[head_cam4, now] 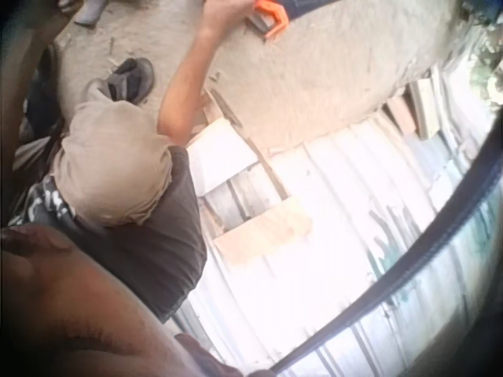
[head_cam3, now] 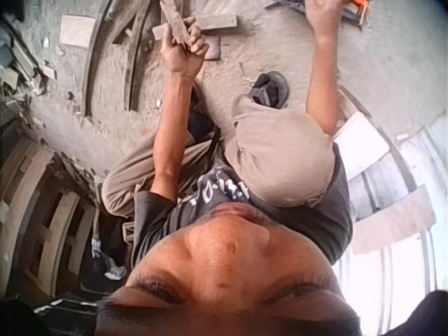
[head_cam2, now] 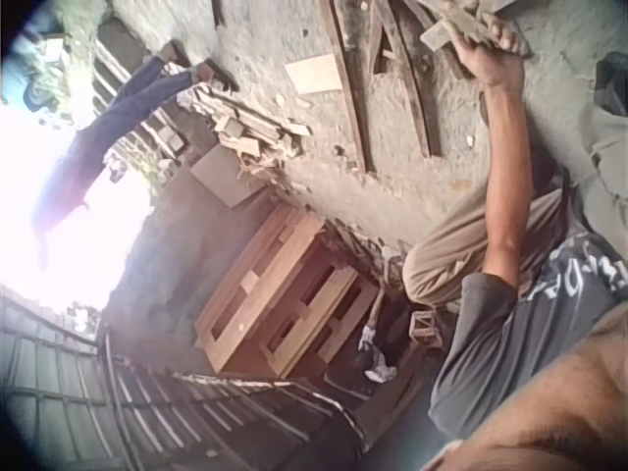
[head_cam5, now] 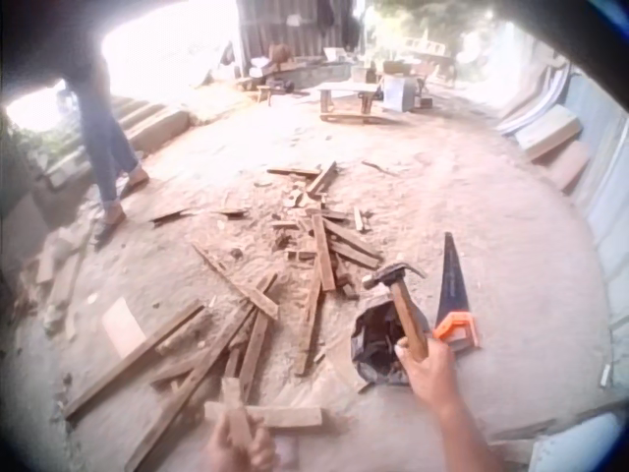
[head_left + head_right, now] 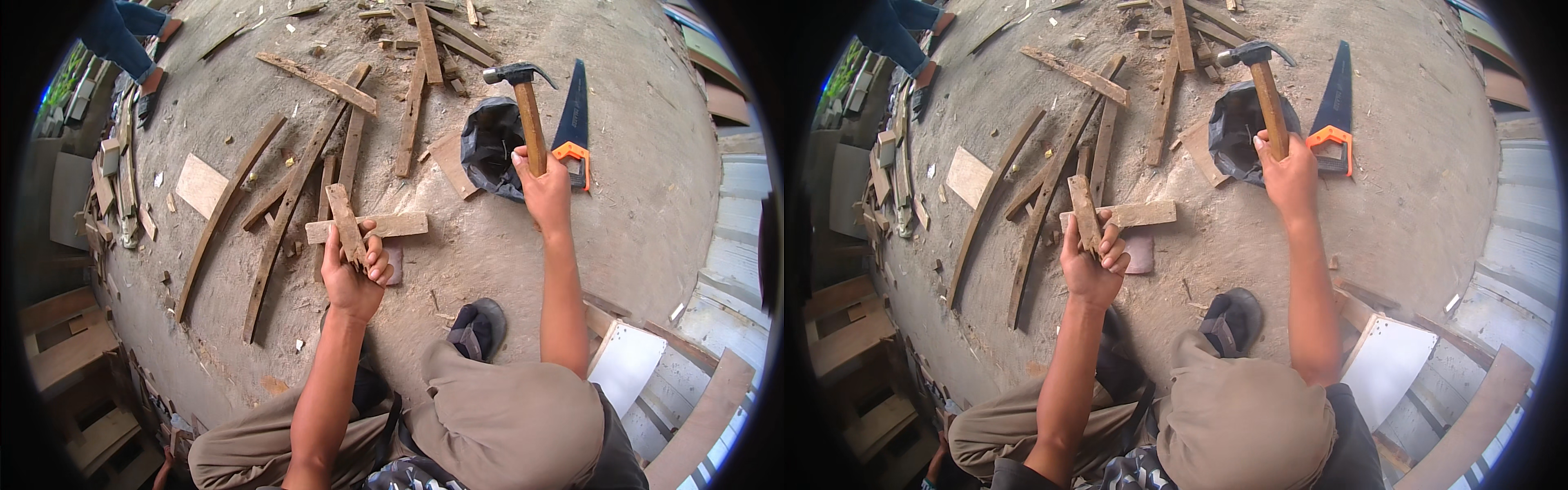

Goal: The person sits on the ground and uses a hammer to repeatedly strike and break small pieces of wood into smaller fragments. They handle the wood pieces one at a time, striking them against a small block on the ground.

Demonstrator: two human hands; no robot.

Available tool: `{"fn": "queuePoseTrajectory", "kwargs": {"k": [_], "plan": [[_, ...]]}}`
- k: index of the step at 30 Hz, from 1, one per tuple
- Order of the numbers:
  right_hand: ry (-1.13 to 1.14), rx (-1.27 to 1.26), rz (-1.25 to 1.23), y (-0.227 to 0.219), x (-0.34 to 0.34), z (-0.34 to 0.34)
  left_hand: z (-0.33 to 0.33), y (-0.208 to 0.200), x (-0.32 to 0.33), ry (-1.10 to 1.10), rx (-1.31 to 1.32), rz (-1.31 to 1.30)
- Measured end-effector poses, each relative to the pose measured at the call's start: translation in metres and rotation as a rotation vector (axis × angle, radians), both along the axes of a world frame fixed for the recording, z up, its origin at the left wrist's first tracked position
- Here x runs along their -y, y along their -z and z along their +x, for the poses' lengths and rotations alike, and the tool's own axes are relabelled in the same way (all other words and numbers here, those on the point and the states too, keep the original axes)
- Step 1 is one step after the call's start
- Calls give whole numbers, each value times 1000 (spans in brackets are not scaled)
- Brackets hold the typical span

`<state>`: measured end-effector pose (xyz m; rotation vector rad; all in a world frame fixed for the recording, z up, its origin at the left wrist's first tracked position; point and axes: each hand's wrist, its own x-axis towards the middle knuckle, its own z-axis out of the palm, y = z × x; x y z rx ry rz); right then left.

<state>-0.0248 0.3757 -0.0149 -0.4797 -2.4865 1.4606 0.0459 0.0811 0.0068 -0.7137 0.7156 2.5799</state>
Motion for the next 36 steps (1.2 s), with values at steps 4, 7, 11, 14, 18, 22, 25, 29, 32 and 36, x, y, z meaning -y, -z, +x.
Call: {"fn": "queuePoseTrajectory", "kwargs": {"k": [4,7,11,14,18,22,25,29,32,36], "plan": [[47,68,-48,5,-19,12,-4,10,-7,107,13,-103],[122,81,-169,12,-11,31,-7,17,-17,237,88,-398],[164,161,-416,9,18,54,-4,38,-21,439,23,-841],[116,201,-450,19,31,60,-12,41,-14,466,2,-953],[50,230,-394,24,41,61,-64,25,12,442,-223,-1137],[6,241,-457,23,52,59,-92,12,30,297,-532,-2017],[-44,255,-560,30,68,60,-88,40,49,328,-552,-1852],[-81,376,-652,34,91,67,-68,84,47,375,-763,-2045],[-170,507,-545,30,105,69,-70,107,52,345,-786,-1985],[-316,353,-225,51,114,74,-68,119,53,458,-762,-2051]]}}
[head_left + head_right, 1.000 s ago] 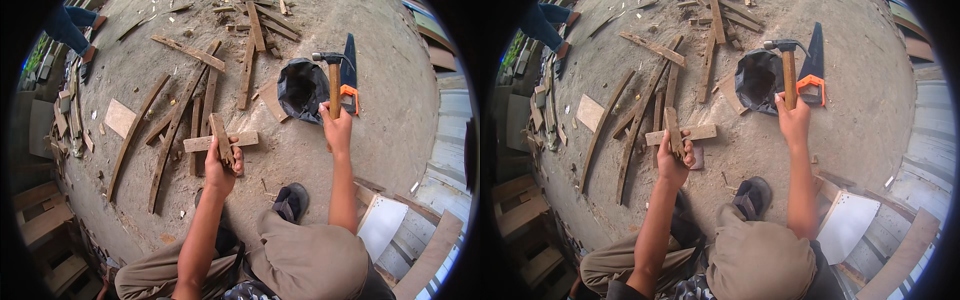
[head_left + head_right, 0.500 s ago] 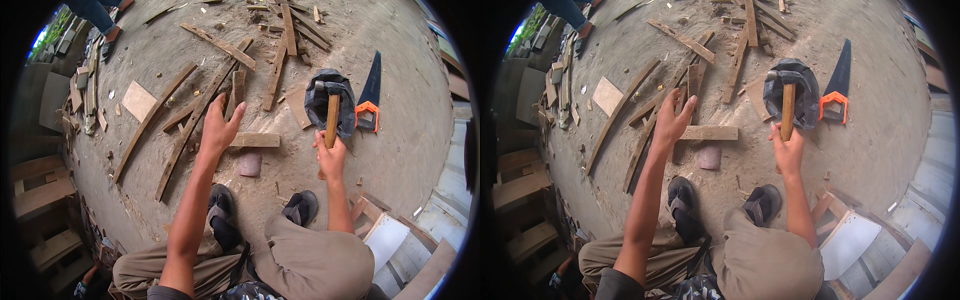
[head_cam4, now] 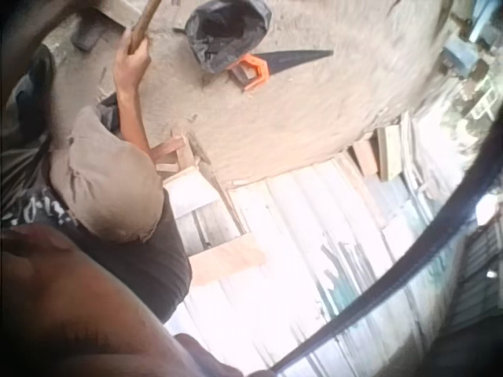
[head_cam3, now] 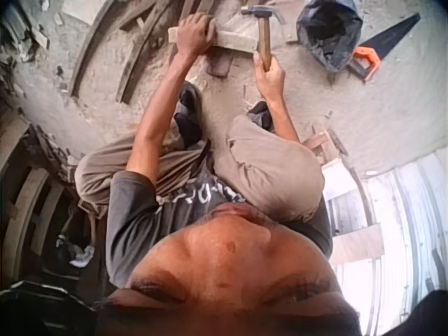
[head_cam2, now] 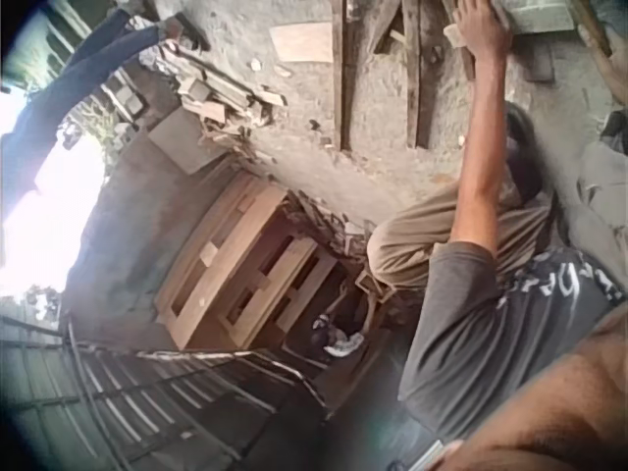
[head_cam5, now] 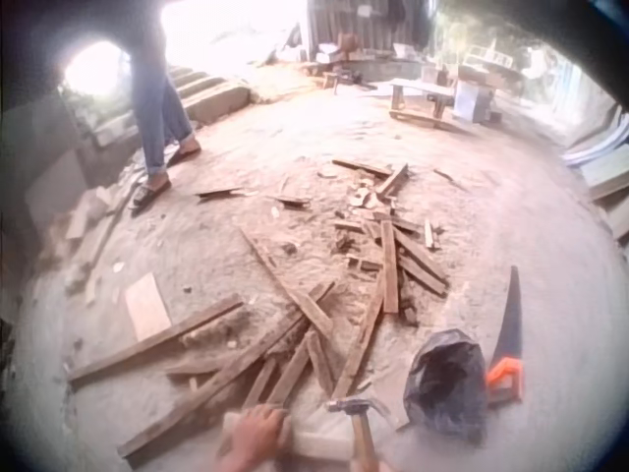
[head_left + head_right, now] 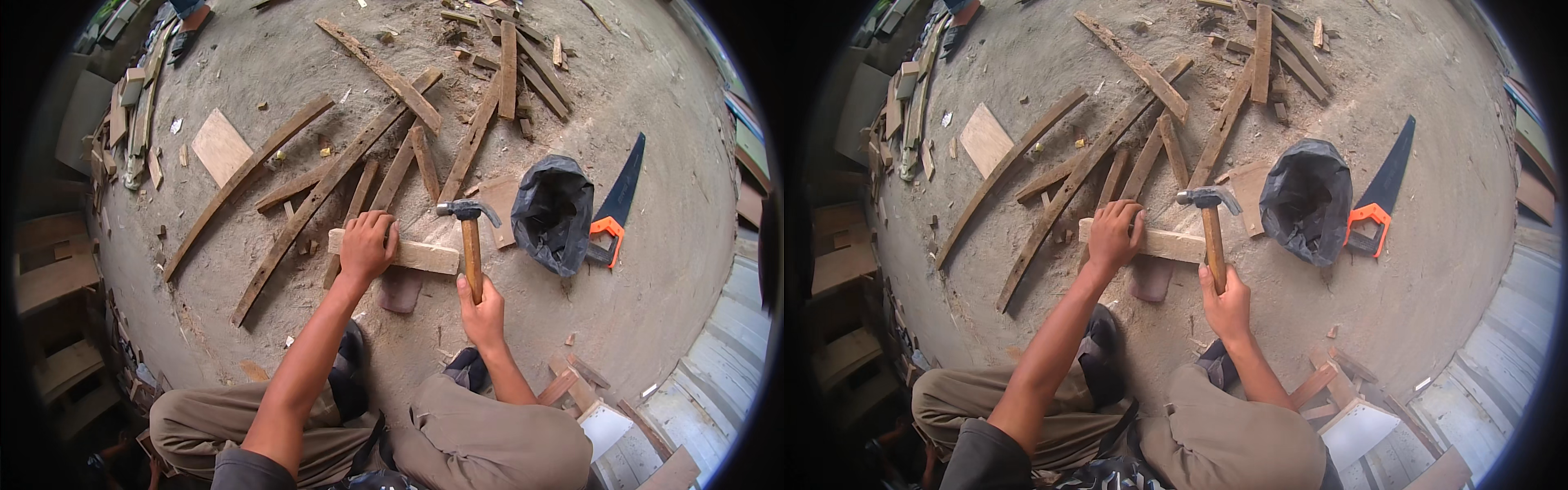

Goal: The person sits on the ground and uses a hammer to repeatedly strike and break small pieces of wood into smaller fragments. They handle the wood pieces one at a time, striking them against a small block on the ground.

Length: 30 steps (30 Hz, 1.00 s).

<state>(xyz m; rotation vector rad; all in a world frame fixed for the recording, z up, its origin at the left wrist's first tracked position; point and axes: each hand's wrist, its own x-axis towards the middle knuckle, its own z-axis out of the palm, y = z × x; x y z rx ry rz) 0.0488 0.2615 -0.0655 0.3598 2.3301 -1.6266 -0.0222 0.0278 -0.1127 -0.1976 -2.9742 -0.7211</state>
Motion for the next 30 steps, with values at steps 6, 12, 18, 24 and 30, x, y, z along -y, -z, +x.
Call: {"fn": "queuePoseTrajectory", "kwargs": {"k": [6,12,18,24,30], "plan": [[-95,70,-16,-8,9,-3,-1,2,-4,-21,29,-7],[-218,152,8,-7,12,-8,-3,3,-1,-13,83,-41],[-275,-137,319,-9,27,-46,3,8,7,8,140,37],[-373,-82,272,-4,34,-55,28,-28,44,273,174,-12],[-540,-306,213,-12,65,-51,72,-36,80,-428,133,4]]}}
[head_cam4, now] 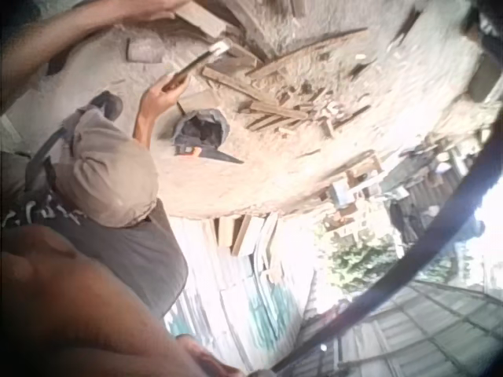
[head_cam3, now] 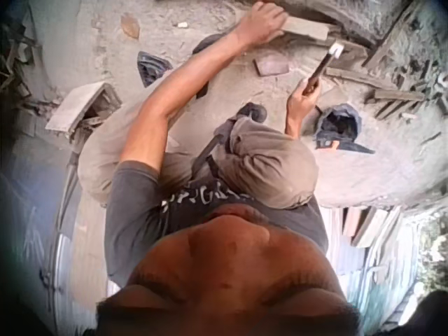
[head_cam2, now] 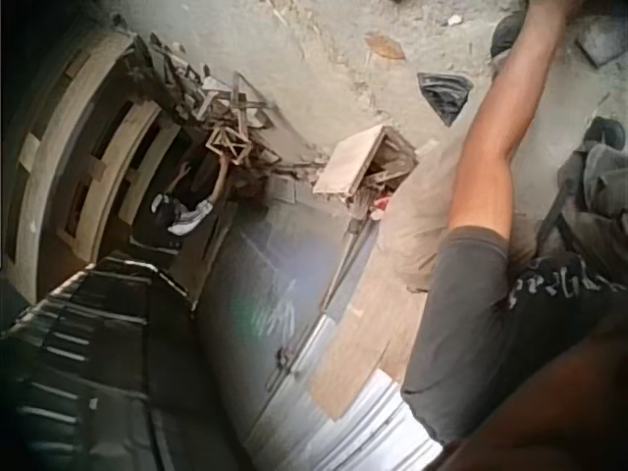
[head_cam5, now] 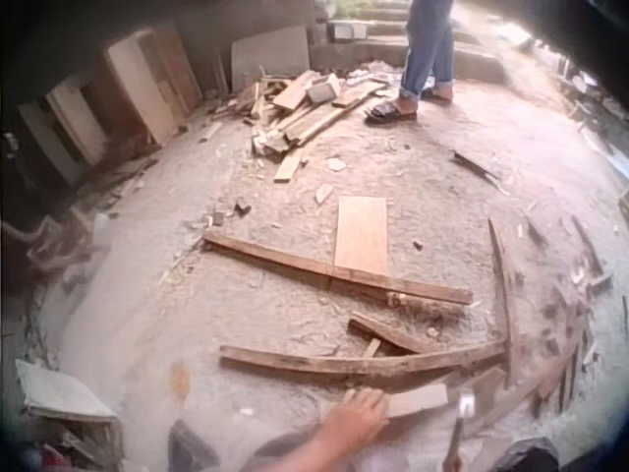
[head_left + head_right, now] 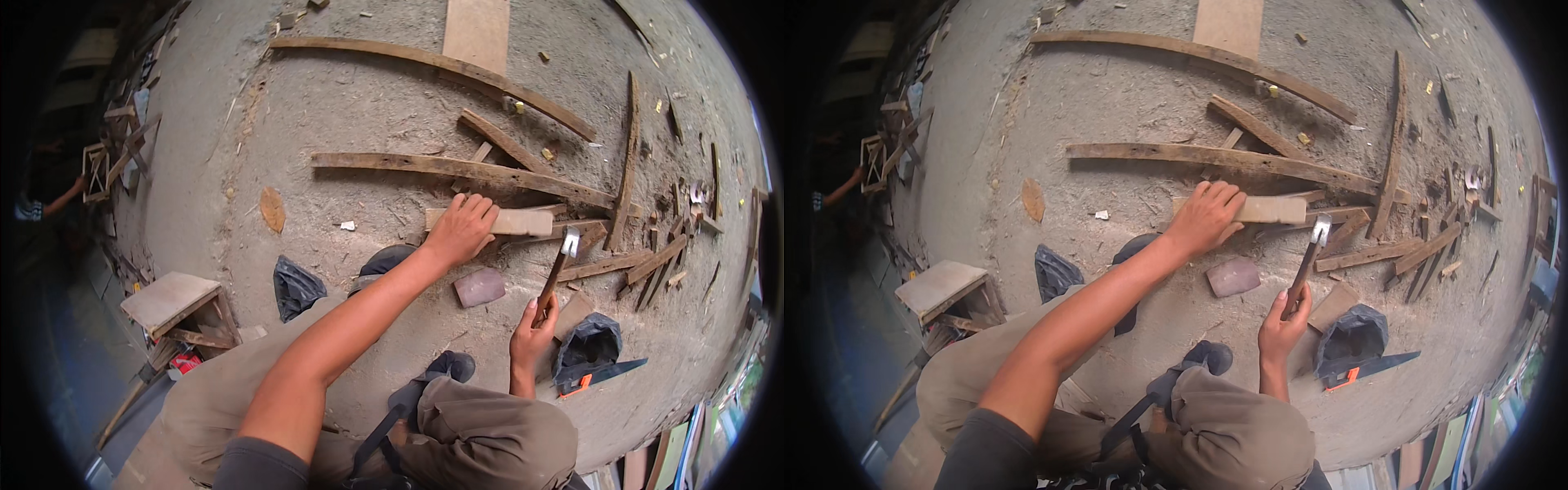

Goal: The person sits on the ground and uses a hammer to repeatedly strike and break small pieces of wood into smaller fragments. They handle the wood pieces one at a time, striking them against a small block on the ground.

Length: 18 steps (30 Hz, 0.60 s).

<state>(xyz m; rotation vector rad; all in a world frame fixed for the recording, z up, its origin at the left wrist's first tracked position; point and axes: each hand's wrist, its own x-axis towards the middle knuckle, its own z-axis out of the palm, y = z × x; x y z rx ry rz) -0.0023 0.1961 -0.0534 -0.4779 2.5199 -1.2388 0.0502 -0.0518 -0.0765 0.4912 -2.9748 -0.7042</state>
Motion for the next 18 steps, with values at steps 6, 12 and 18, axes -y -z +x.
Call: {"fn": "queuePoseTrajectory", "kwargs": {"k": [6,12,18], "plan": [[-163,415,-62,-13,54,15,39,-5,28,-262,-127,-2],[-368,467,-244,-21,105,40,69,-36,58,-585,-21,149],[-618,399,-74,-28,151,28,106,-72,116,-578,191,9]]}}
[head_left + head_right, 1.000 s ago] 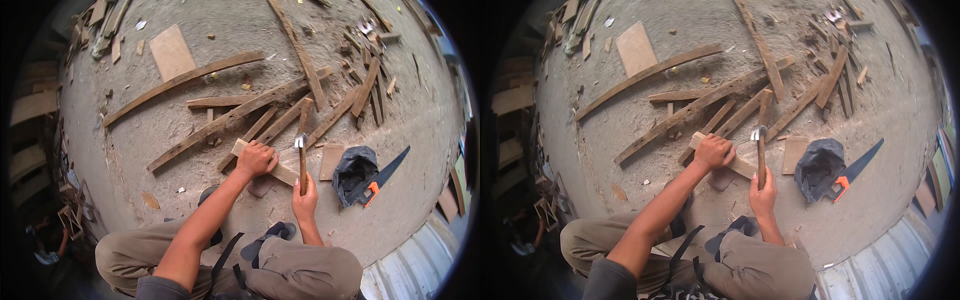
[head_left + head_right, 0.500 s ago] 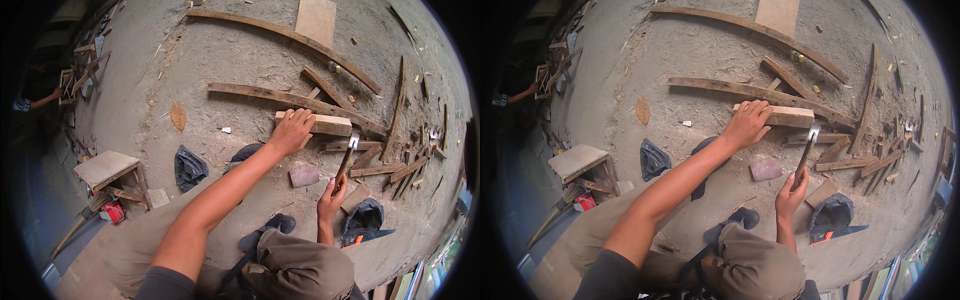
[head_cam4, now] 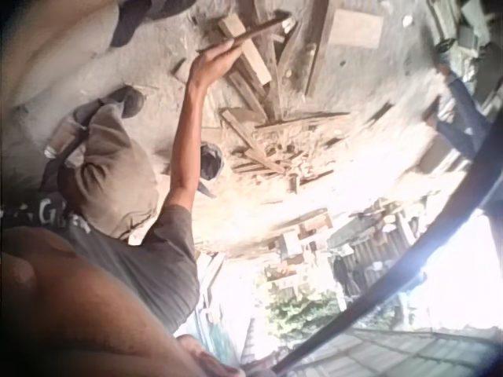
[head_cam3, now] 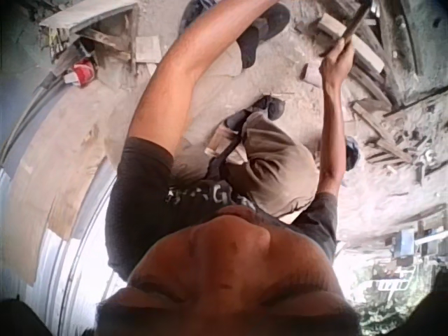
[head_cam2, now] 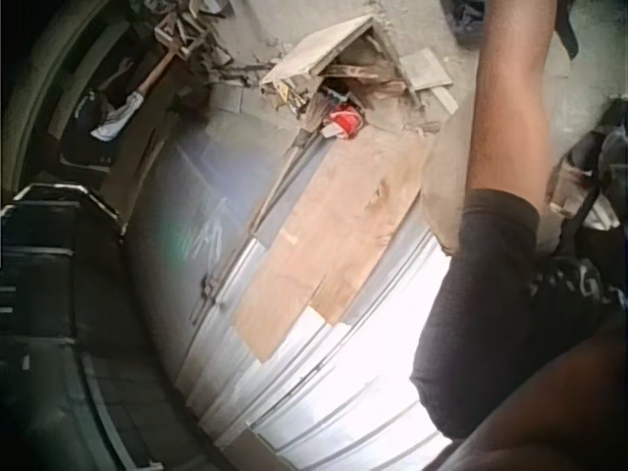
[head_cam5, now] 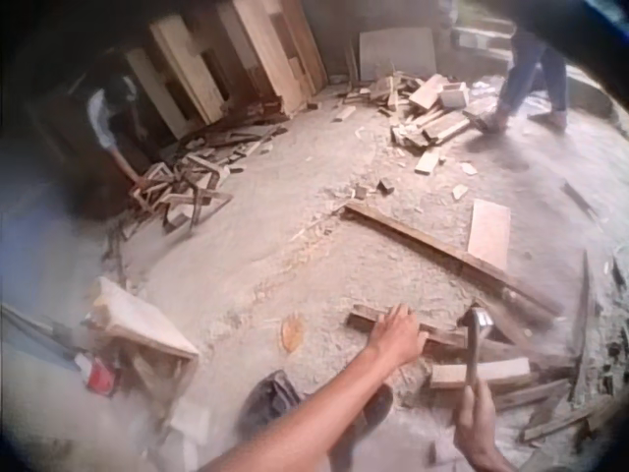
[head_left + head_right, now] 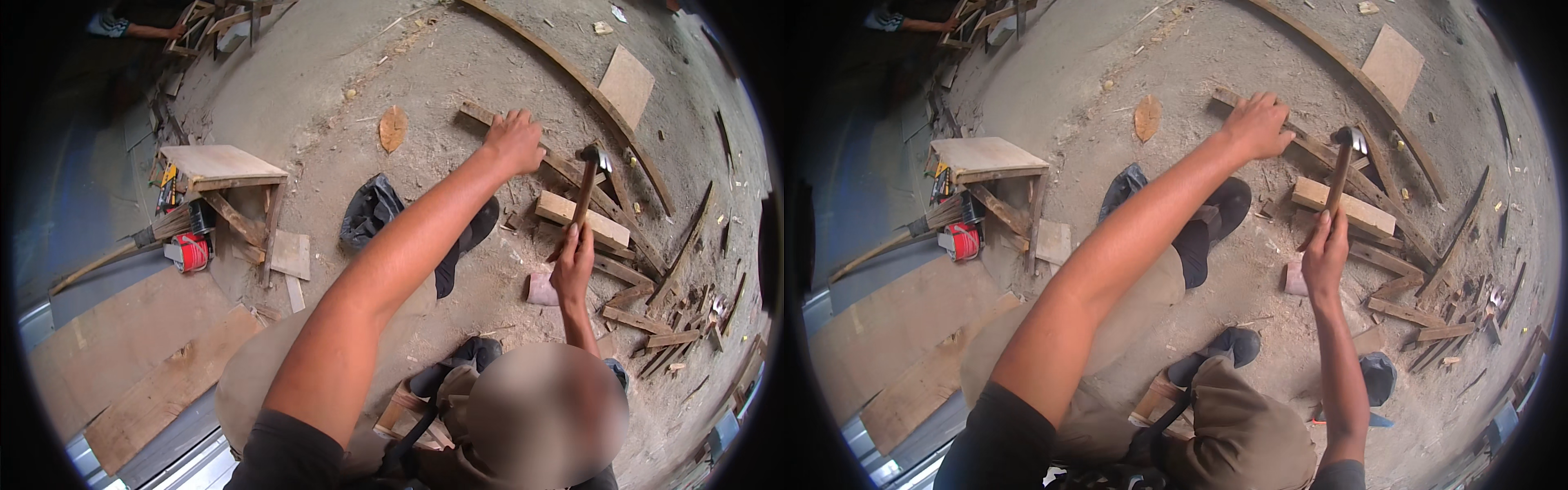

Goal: The person sits on the ground and uses a hammer to repeatedly strike and break small pieces of wood into smaller fragments. They handle the wood pieces one at a time, striking them against a small block on the ground.

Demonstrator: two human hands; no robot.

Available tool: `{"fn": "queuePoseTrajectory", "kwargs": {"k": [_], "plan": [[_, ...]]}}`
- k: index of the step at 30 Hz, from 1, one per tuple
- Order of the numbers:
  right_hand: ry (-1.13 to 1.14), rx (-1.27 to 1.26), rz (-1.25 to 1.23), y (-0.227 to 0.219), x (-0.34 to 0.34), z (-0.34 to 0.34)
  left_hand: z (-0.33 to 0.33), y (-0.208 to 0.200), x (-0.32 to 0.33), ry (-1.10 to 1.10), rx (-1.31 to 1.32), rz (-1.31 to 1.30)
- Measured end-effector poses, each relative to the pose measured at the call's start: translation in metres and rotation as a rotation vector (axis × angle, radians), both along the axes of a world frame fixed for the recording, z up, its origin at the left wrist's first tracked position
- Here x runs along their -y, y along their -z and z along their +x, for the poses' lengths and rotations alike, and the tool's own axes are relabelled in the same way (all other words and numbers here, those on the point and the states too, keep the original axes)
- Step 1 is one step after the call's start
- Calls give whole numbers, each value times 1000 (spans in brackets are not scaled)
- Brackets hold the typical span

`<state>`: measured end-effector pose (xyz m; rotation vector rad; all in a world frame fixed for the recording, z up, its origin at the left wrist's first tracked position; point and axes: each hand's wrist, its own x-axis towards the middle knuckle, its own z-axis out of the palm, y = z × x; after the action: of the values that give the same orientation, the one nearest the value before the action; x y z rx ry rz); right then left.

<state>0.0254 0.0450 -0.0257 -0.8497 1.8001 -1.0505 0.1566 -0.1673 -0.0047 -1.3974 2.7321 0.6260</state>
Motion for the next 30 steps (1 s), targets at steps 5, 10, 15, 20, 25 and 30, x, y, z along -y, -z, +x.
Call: {"fn": "queuePoseTrajectory", "kwargs": {"k": [5,10,15,20,25,30], "plan": [[-109,-196,-82,-25,41,-24,49,-49,10,46,105,15],[-42,267,-9,-96,44,-7,113,-113,-15,111,368,214],[-127,463,81,-172,11,2,174,-213,-82,-5,193,66],[-182,646,-24,-270,-32,15,211,-314,-143,-113,145,-36],[-274,953,53,-357,-83,63,282,-318,-158,-242,-49,-227],[-316,864,132,-375,-116,134,361,-253,-129,-588,-75,-194]]}}
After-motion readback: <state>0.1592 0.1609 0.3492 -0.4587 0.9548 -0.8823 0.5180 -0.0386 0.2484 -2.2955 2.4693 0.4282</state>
